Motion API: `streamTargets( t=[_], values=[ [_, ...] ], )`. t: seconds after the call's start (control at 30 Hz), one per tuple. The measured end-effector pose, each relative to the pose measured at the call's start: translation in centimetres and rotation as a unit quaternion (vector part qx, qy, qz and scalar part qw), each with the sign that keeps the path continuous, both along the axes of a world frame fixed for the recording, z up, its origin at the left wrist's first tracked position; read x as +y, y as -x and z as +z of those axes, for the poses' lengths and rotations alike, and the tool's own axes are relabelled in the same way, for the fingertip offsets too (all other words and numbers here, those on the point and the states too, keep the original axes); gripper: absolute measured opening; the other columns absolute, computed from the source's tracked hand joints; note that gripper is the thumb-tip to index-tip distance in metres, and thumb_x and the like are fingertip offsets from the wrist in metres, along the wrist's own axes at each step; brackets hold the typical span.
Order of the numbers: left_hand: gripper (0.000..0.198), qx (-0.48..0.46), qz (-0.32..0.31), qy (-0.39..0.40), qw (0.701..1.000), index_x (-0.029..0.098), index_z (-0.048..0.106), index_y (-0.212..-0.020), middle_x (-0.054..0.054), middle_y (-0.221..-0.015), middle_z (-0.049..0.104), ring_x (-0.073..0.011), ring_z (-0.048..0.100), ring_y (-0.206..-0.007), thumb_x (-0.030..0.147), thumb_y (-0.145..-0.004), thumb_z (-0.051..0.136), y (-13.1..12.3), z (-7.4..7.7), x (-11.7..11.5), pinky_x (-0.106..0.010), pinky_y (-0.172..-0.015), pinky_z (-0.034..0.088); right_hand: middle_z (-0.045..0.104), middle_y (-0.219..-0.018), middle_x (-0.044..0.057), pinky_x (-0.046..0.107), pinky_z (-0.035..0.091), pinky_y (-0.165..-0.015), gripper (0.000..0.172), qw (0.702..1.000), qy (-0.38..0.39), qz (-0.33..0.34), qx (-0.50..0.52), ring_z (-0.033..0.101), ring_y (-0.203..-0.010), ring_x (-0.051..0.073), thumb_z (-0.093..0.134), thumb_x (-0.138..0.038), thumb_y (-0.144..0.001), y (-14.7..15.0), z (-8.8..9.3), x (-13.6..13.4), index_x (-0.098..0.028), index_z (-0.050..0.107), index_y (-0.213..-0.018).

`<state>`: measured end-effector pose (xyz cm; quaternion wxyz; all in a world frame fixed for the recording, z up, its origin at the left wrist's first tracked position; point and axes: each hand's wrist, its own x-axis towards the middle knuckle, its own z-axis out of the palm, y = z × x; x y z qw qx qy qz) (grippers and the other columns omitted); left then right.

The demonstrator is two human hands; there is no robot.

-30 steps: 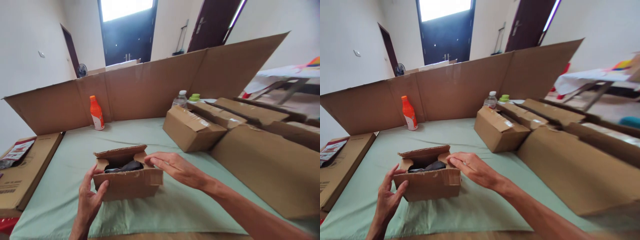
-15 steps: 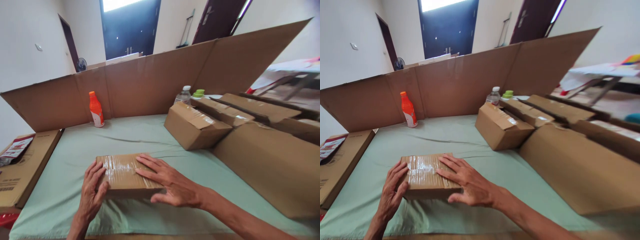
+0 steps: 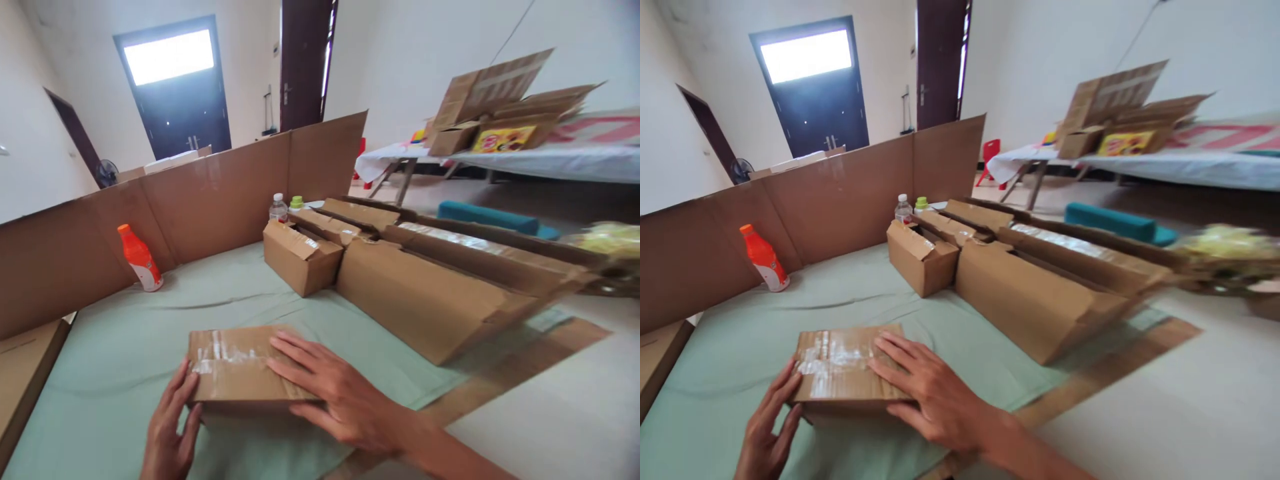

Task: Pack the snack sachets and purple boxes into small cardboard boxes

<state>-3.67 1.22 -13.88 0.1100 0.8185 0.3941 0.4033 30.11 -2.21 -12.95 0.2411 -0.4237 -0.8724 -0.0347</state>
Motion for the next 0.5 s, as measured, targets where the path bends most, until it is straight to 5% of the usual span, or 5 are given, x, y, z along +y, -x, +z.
streamTargets(
  t=[0.17,0.23,0.33,0.4,0.5],
  values=[
    [0.037,-0.068,-0.103,0.108,0.986,0.030,0.068,-0.130,-0.009,-0.150,0.057,-0.0286,0.056,-0.137,0.025,-0.094,0.061,-13.6,-1.6,6.1,-0.047,-0.115,0.048,0.057,-0.149,0.015,0.046,0.057,-0.096,0.047,0.962,-0.157,-0.221,-0.031,0.057,-0.133,0.033,0.047,-0.036,-0.103,-6.7,-2.1,-6.2,-0.017,0.054,-0.146],
    [0.049,-0.106,-0.093,0.149,0.979,0.026,0.053,-0.145,-0.014,-0.160,0.042,-0.0300,0.055,-0.137,0.026,-0.096,0.060,-19.8,-2.7,8.1,-0.048,-0.109,0.053,0.062,-0.140,0.019,0.046,0.058,-0.091,0.047,0.934,-0.185,-0.298,-0.064,0.062,-0.125,0.035,0.043,-0.038,-0.105,-8.0,-2.1,-6.7,-0.011,0.056,-0.141],
    [0.057,-0.124,-0.113,0.199,0.966,0.022,0.042,-0.151,-0.016,-0.156,0.042,-0.0325,0.056,-0.130,0.034,-0.099,0.062,-27.2,-3.7,9.4,-0.054,-0.102,0.055,0.069,-0.127,0.021,0.044,0.060,-0.080,0.044,0.894,-0.187,-0.395,-0.100,0.066,-0.115,0.035,0.041,-0.036,-0.105,-8.8,-1.6,-5.0,-0.008,0.061,-0.132],
    [0.054,-0.094,-0.155,0.215,0.960,0.022,0.047,-0.146,-0.014,-0.152,0.047,-0.0329,0.055,-0.131,0.037,-0.098,0.065,-29.8,-4.1,9.1,-0.057,-0.105,0.052,0.070,-0.122,0.021,0.043,0.060,-0.074,0.041,0.875,-0.178,-0.437,-0.108,0.067,-0.111,0.035,0.041,-0.034,-0.105,-9.1,-1.4,-3.0,-0.009,0.064,-0.127],
    [0.048,-0.007,-0.225,0.238,0.945,0.021,0.054,-0.140,-0.013,-0.147,0.052,-0.0315,0.056,-0.130,0.039,-0.097,0.067,-29.3,-5.0,7.4,-0.057,-0.107,0.049,0.069,-0.124,0.022,0.044,0.059,-0.068,0.041,0.861,-0.170,-0.469,-0.096,0.066,-0.113,0.037,0.039,-0.034,-0.105,-9.3,-1.6,-0.6,-0.008,0.063,-0.124]
  ],
)
